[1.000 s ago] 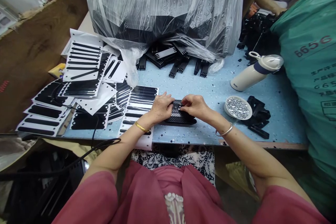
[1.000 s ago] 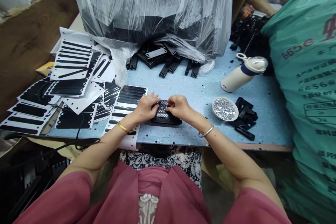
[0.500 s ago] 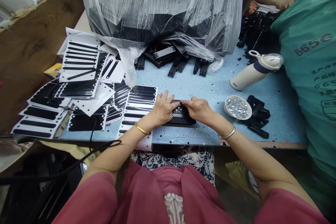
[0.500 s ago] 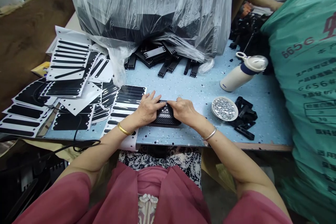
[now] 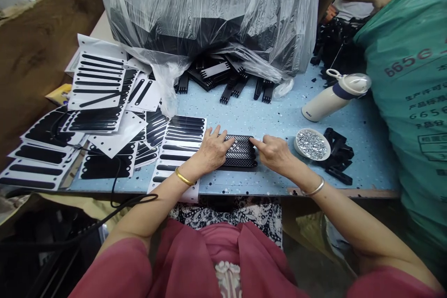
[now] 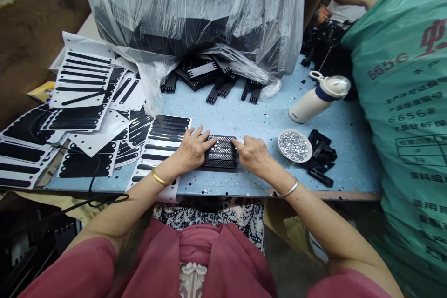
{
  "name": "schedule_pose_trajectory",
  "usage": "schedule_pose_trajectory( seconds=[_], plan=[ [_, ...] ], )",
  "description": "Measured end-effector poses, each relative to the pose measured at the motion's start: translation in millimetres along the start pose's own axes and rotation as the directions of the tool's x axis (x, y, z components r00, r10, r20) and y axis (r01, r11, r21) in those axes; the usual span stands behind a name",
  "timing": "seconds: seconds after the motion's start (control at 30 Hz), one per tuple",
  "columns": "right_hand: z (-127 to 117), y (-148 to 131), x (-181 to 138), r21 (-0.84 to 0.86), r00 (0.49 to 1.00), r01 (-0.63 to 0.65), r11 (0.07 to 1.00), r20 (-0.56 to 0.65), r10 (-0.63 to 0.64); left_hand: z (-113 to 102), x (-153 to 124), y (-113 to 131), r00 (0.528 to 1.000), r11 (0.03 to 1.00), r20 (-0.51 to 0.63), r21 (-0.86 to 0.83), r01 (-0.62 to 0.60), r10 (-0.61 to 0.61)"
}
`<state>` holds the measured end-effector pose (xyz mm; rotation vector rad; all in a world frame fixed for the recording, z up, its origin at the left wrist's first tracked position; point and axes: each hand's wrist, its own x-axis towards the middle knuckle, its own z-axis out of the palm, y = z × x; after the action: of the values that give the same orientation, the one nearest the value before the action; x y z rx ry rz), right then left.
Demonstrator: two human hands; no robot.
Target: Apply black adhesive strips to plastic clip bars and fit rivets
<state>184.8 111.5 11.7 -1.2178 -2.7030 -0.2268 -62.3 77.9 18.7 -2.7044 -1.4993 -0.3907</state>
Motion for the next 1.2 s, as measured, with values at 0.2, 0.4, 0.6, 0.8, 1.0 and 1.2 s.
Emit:
schedule_pose_trajectory(
  seconds=[0.2,0.4,0.6,0.8,1.0,1.2],
  plan=[
    [4,2,-5,-0.042,1.0,-0.021,0.999,-0.008,0.02,2,0,-1,1.0,1.0,0.027,-0.008,0.007,-0.006],
    [2,1,-2,-0.002,0.999,-0.036,0.999,0.008,0.037,2,0,0,0.999,0.999,0.04,-0.036,0.01,-0.008],
    [-1,4,4,0.102,0.997,-0.058,0.993,0.058,0.052,-2,-1,-7,1.0,1.0,0.007,-0.02,0.014,-0.013],
    [10,5,-2,0.16,0.998,-0.056,0.986,0.005,0.055,-7,-10,-20,0.995,0.995,-0.045,-0.033,0.092,-0.094],
    [15,7,-4,0.166,0.999,-0.024,0.986,-0.017,0.027,-10,-22,-28,0.993,0.994,-0.053,0.019,0.108,-0.107],
    [16,6,-5,0.171,0.999,-0.005,0.985,-0.039,0.012,-11,-29,-32,0.985,0.985,-0.075,0.06,0.16,-0.155]
  ],
)
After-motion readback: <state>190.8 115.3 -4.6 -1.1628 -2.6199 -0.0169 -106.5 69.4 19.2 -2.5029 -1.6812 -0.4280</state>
